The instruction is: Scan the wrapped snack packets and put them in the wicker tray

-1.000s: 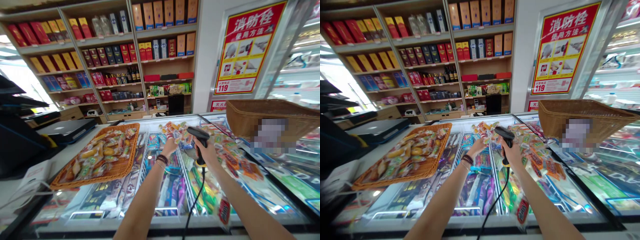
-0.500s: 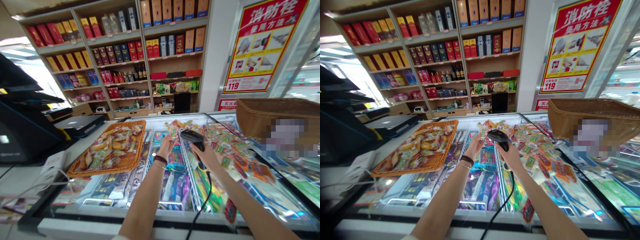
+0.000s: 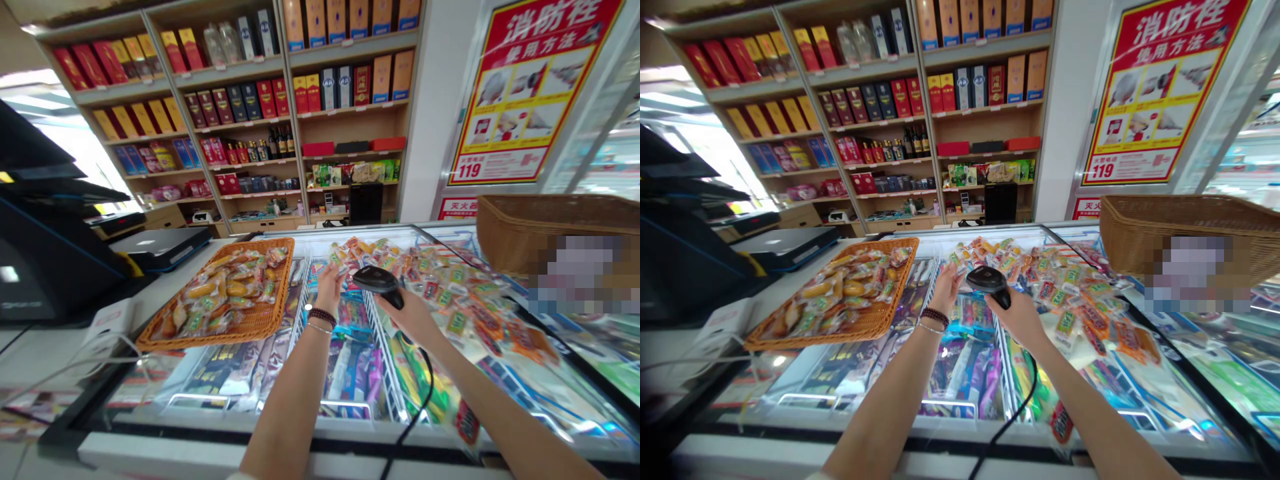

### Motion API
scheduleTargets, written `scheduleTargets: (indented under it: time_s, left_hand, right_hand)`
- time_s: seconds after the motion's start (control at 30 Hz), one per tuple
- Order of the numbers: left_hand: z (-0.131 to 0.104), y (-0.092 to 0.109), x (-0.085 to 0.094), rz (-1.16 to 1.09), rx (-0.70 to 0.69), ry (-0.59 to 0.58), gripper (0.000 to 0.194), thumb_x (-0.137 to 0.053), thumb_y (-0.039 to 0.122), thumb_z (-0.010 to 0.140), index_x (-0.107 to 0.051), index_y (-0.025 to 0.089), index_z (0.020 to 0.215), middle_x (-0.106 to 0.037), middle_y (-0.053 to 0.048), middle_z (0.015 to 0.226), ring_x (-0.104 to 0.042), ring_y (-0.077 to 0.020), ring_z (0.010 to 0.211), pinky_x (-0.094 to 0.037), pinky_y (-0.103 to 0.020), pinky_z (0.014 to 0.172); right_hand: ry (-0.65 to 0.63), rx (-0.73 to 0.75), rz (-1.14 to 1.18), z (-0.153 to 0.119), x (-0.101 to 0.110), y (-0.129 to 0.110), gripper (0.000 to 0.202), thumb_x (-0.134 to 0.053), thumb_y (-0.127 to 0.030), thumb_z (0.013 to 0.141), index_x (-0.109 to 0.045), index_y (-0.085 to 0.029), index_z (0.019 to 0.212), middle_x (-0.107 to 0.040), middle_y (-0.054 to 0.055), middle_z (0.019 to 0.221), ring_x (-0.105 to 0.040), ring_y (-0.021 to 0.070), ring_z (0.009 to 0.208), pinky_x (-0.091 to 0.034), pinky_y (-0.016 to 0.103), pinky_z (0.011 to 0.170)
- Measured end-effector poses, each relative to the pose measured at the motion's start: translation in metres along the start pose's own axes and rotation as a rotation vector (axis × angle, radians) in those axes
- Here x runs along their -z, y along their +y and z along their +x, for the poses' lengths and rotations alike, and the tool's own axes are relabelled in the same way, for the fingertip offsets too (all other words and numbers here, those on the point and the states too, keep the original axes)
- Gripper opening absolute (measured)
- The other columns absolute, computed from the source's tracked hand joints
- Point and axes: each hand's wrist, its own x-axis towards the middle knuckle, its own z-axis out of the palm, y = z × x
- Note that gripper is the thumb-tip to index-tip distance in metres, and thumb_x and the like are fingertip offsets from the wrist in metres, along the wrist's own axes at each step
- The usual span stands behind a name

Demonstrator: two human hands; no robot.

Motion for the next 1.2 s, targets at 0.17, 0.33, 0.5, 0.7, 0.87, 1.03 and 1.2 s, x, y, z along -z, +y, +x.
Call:
scheduleTargets:
  time_s: [0.17,0.33,0.5,0.7,0.87,1.03,1.2]
  left_hand:
    - [0.004,0.002,0.005,0.016,-0.045,0.024,0.017,-0.080,0.021,0.078,-0.070,0.014,0.090,-0.076,-0.008,0.098,-0.071,-0.0208,0.108,-0.054,-0.034,0.101]
    - [0.006,0.003,0.008,0.043,-0.068,-0.010,0.017,-0.079,0.022,0.080,-0.070,0.015,0.093,-0.076,-0.007,0.102,-0.073,-0.0166,0.098,-0.056,-0.029,0.094]
    - [0.007,0.003,0.007,0.065,-0.048,0.002,0.020,-0.078,0.023,0.082,-0.070,0.016,0.099,-0.077,-0.008,0.103,-0.073,-0.0167,0.098,-0.057,-0.026,0.089]
    - [0.008,0.002,0.008,0.076,-0.039,0.019,0.023,-0.076,0.021,0.083,-0.071,0.016,0.105,-0.077,-0.009,0.105,-0.073,-0.0194,0.104,-0.057,-0.029,0.092]
    - [0.010,0.001,0.009,0.054,-0.042,0.039,0.017,-0.072,0.017,0.085,-0.071,0.016,0.102,-0.077,-0.008,0.105,-0.074,-0.0160,0.096,-0.058,-0.027,0.090]
    - [0.011,0.001,0.009,0.048,-0.037,0.036,0.025,-0.074,0.018,0.083,-0.070,0.018,0.108,-0.077,-0.007,0.109,-0.073,-0.0166,0.099,-0.058,-0.029,0.092]
    - [0.005,0.002,0.006,0.102,-0.071,-0.010,0.024,-0.080,0.022,0.078,-0.070,0.017,0.099,-0.077,-0.007,0.104,-0.073,-0.0169,0.097,-0.058,-0.029,0.092]
  right_hand:
    - [0.002,0.011,-0.040,-0.001,-0.002,0.001,0.036,-0.051,-0.059,0.082,-0.055,-0.025,0.074,-0.056,0.002,0.046,-0.060,0.0249,0.046,-0.039,0.031,0.051]
    - [0.008,0.024,-0.042,-0.001,-0.004,0.003,0.037,-0.052,-0.060,0.082,-0.057,-0.024,0.075,-0.057,0.003,0.048,-0.062,0.0257,0.049,-0.038,0.030,0.050]
    - [0.015,0.040,-0.051,-0.001,-0.005,0.004,0.037,-0.052,-0.060,0.082,-0.057,-0.025,0.074,-0.056,0.003,0.046,-0.061,0.0249,0.049,-0.039,0.030,0.050]
    - [0.021,0.041,-0.061,-0.003,-0.003,0.002,0.036,-0.053,-0.058,0.083,-0.057,-0.024,0.071,-0.057,0.003,0.046,-0.063,0.0252,0.049,-0.039,0.029,0.050]
    - [0.016,0.023,-0.071,-0.003,-0.002,0.001,0.036,-0.053,-0.059,0.082,-0.057,-0.025,0.072,-0.058,0.004,0.048,-0.064,0.0260,0.050,-0.040,0.030,0.050]
    - [0.007,0.021,-0.062,-0.003,-0.001,0.001,0.037,-0.052,-0.060,0.082,-0.056,-0.025,0.072,-0.057,0.003,0.048,-0.064,0.0261,0.051,-0.040,0.030,0.050]
    - [0.017,0.028,0.023,-0.002,-0.004,0.005,0.039,-0.056,-0.062,0.081,-0.056,-0.025,0.069,-0.055,0.001,0.044,-0.060,0.0222,0.044,-0.040,0.030,0.048]
